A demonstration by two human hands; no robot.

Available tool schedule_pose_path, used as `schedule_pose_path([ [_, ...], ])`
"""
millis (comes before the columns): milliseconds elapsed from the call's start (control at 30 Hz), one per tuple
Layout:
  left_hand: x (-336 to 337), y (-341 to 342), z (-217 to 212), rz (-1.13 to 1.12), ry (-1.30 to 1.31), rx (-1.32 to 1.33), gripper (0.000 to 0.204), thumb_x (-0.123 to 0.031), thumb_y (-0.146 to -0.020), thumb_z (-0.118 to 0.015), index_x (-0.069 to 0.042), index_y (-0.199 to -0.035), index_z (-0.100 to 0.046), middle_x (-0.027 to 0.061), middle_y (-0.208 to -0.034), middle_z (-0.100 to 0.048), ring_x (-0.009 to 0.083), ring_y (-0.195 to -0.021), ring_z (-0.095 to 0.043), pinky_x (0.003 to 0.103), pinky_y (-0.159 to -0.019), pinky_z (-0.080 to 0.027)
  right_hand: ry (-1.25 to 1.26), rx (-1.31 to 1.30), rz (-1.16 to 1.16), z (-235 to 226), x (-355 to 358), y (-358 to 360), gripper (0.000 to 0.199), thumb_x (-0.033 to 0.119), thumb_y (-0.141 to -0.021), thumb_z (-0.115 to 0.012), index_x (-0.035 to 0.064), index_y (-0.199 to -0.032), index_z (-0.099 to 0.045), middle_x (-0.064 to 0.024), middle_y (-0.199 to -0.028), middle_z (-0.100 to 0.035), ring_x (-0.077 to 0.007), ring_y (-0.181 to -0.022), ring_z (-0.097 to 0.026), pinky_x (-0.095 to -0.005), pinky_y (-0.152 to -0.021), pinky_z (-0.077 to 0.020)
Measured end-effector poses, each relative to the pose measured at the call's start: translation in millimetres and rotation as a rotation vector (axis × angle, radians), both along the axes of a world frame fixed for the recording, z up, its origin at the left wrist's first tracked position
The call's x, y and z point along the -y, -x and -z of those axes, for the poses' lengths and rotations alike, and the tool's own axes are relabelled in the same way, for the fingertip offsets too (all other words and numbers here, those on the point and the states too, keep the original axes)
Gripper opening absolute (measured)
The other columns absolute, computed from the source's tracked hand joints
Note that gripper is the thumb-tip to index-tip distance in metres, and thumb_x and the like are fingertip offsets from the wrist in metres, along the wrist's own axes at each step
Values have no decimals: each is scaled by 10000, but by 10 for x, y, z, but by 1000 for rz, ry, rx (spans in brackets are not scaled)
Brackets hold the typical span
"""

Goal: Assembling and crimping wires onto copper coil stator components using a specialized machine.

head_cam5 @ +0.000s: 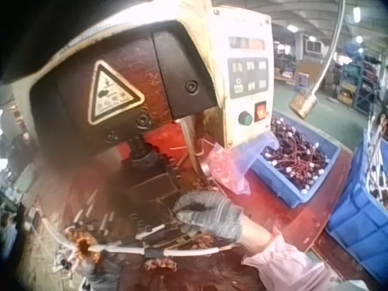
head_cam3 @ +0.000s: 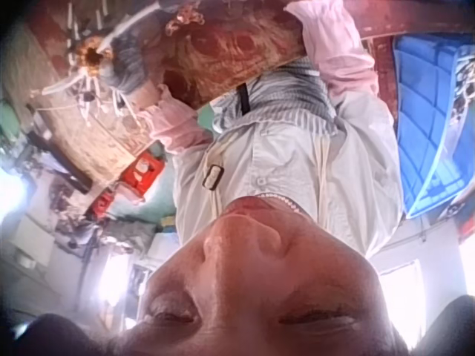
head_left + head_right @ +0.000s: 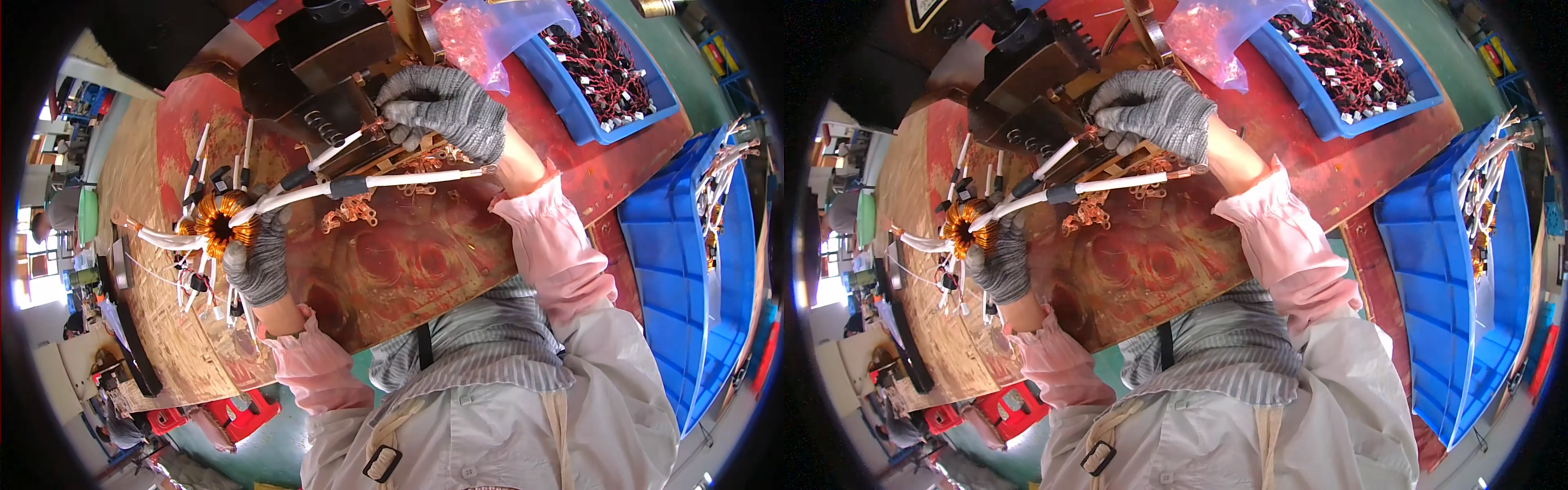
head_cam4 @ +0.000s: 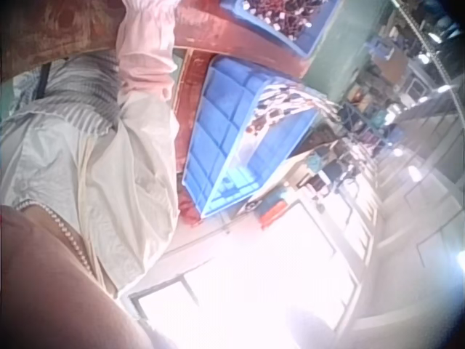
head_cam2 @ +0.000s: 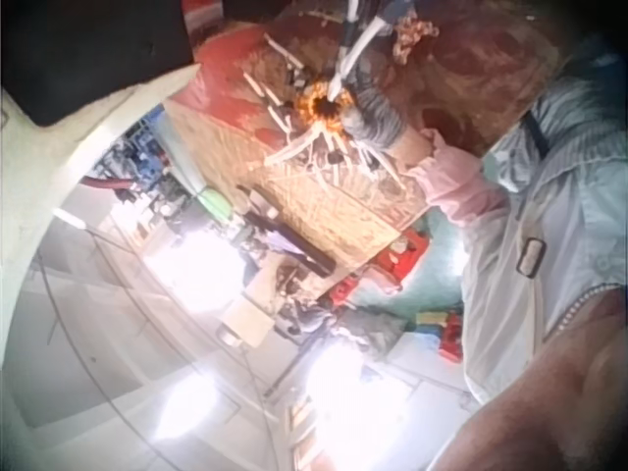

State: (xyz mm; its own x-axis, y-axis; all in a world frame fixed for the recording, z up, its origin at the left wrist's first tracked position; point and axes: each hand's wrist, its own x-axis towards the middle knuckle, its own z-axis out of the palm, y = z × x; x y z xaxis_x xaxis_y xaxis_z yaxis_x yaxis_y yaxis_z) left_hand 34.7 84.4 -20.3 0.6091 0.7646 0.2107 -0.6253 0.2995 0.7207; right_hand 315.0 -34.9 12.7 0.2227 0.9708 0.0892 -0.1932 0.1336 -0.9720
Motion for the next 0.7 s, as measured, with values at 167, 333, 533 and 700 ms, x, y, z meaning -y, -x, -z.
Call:
schedule_pose_path([
  [167,-15,-8,17,15,21,13,714,-240,-656,-725,0,-1230,-373,224,-1195,-443,389,-1114,-436,496,-955,-363,-9,-37,21,22,-17,-6,182,63,-799,-600,-19,-960,-573,-108,-789,-616,-162,-665,-627,-239,-554,-530],
  [333,26,-99,-26,-28,-8,-4,713,-248,-668,-715,-7,-1239,-363,226,-1198,-446,349,-1094,-467,460,-909,-421,-9,-83,48,36,-37,-2,188,49,-791,-605,-20,-962,-573,-106,-796,-617,-162,-660,-626,-239,-550,-529],
  [533,-38,-48,6,-43,-18,16,718,-258,-658,-719,-10,-1234,-369,208,-1182,-466,353,-1098,-464,486,-929,-396,-19,-72,68,51,-66,-1,195,73,-791,-611,-20,-959,-575,-100,-802,-620,-155,-646,-622,-239,-552,-523],
  [700,-50,-43,10,-30,-29,21,693,-265,-651,-725,-17,-1211,-403,166,-1160,-496,353,-1085,-475,504,-944,-376,21,9,96,30,-43,-18,196,103,-789,-621,-5,-948,-582,-87,-807,-621,-143,-637,-615,-245,-549,-517],
])
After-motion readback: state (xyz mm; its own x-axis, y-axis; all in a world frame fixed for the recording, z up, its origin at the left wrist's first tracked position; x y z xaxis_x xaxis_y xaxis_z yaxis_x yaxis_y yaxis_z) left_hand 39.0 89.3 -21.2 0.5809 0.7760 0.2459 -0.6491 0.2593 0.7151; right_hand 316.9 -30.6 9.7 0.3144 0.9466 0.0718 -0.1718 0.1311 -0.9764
